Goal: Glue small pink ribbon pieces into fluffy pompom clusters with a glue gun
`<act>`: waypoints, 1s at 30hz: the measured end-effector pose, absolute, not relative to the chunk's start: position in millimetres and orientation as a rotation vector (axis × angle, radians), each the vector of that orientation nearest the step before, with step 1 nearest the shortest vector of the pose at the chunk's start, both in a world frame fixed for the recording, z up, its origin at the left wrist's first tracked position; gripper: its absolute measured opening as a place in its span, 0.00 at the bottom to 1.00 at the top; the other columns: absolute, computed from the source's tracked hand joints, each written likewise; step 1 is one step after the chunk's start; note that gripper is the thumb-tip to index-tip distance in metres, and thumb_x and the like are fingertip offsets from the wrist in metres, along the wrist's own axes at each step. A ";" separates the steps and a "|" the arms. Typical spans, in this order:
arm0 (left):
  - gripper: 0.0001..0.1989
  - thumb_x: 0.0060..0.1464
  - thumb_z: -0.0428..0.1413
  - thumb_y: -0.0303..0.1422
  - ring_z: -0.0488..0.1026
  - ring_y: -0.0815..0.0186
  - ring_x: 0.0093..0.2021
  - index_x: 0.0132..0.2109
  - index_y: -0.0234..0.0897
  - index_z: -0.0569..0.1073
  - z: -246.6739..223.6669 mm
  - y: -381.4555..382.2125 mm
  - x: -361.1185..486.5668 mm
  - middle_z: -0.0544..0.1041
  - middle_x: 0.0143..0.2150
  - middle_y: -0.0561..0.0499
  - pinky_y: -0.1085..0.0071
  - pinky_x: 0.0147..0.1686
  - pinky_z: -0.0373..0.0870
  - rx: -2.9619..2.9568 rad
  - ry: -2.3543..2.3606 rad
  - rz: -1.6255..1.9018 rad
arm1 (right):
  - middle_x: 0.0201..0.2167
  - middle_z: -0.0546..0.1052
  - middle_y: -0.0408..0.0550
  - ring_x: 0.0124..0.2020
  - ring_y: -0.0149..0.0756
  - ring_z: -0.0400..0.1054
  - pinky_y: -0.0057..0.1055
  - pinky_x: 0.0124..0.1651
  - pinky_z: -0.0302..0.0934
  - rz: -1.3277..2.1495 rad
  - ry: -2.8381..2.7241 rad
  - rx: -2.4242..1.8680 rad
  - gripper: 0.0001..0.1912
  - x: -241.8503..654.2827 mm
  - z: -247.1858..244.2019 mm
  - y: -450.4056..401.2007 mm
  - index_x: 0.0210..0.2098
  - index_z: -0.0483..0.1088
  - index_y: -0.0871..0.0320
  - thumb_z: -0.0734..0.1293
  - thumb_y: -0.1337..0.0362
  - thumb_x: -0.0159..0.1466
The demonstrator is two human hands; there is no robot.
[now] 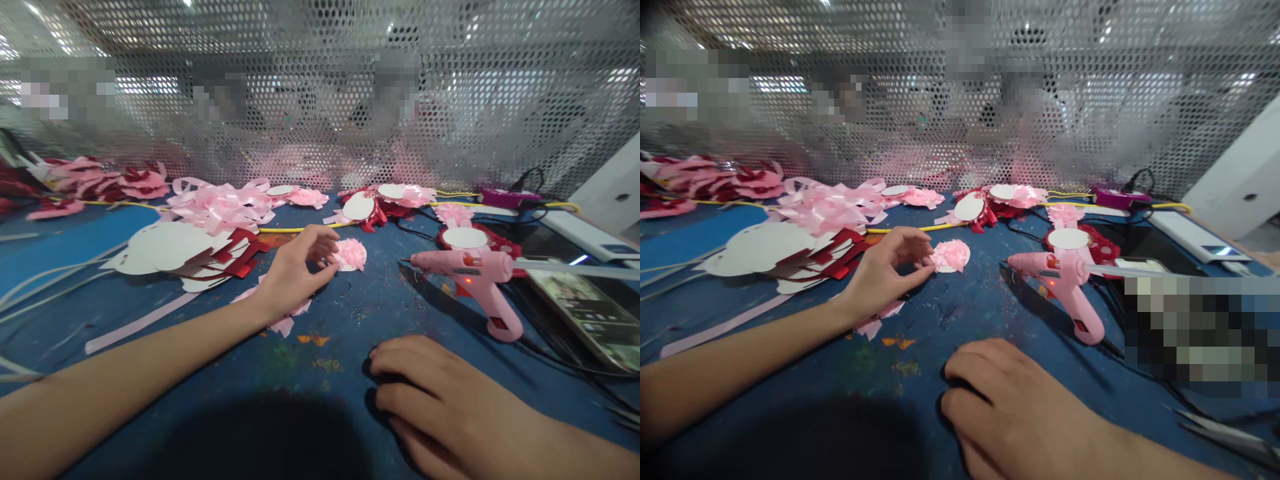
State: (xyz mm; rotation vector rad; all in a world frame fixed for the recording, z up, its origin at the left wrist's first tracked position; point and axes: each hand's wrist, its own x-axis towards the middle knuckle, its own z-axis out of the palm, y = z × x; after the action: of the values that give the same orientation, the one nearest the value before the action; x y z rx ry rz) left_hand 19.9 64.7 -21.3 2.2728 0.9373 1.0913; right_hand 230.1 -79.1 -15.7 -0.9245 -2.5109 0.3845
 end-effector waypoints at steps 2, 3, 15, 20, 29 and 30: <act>0.15 0.52 0.56 0.26 0.75 0.70 0.37 0.46 0.39 0.65 -22.1 64.6 20.0 0.74 0.38 0.52 0.73 0.39 0.75 2.251 0.919 1.099 | 0.42 0.75 0.48 0.47 0.33 0.67 0.29 0.53 0.62 0.395 -2.509 -0.930 0.10 229.6 -15.6 -78.7 0.38 0.73 0.57 0.61 0.72 0.62; 0.15 0.52 0.56 0.25 0.75 0.70 0.37 0.46 0.39 0.65 -22.4 64.6 20.1 0.74 0.38 0.52 0.74 0.39 0.75 2.245 0.913 1.100 | 0.42 0.75 0.48 0.47 0.34 0.67 0.29 0.53 0.62 0.399 -2.511 -0.932 0.11 229.5 -15.7 -78.4 0.38 0.73 0.57 0.61 0.73 0.62; 0.13 0.55 0.54 0.26 0.77 0.67 0.39 0.47 0.39 0.64 -22.9 65.2 19.1 0.76 0.39 0.50 0.69 0.44 0.75 2.198 0.897 1.046 | 0.42 0.74 0.47 0.47 0.33 0.66 0.28 0.55 0.60 0.400 -2.501 -0.897 0.10 230.6 -15.7 -76.7 0.38 0.73 0.58 0.61 0.72 0.63; 0.13 0.54 0.55 0.26 0.75 0.69 0.38 0.47 0.39 0.65 -21.3 61.6 20.5 0.76 0.38 0.52 0.73 0.40 0.73 2.263 0.929 1.099 | 0.42 0.74 0.47 0.47 0.34 0.66 0.29 0.54 0.61 0.397 -2.500 -0.897 0.09 229.5 -16.4 -75.8 0.38 0.73 0.58 0.62 0.72 0.62; 0.08 0.54 0.50 0.26 0.72 0.67 0.38 0.35 0.37 0.75 18.7 66.5 1.4 0.76 0.38 0.51 0.71 0.39 0.67 2.512 1.200 0.990 | 0.44 0.73 0.48 0.48 0.34 0.65 0.29 0.55 0.60 0.429 -2.554 -0.910 0.13 231.8 -20.5 -76.8 0.41 0.73 0.57 0.59 0.73 0.63; 0.09 0.54 0.50 0.26 0.72 0.67 0.38 0.35 0.37 0.75 22.4 66.6 -3.4 0.76 0.38 0.50 0.70 0.40 0.67 2.523 1.233 0.938 | 0.44 0.73 0.48 0.49 0.34 0.65 0.29 0.55 0.60 0.433 -2.559 -0.909 0.13 231.7 -20.7 -77.2 0.41 0.73 0.57 0.59 0.73 0.63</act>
State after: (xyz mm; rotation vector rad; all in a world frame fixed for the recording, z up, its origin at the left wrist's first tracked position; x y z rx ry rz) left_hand -3.4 66.6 22.4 2.5231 1.2326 0.9384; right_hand 231.7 -77.2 -20.7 -0.9089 -2.5586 0.4334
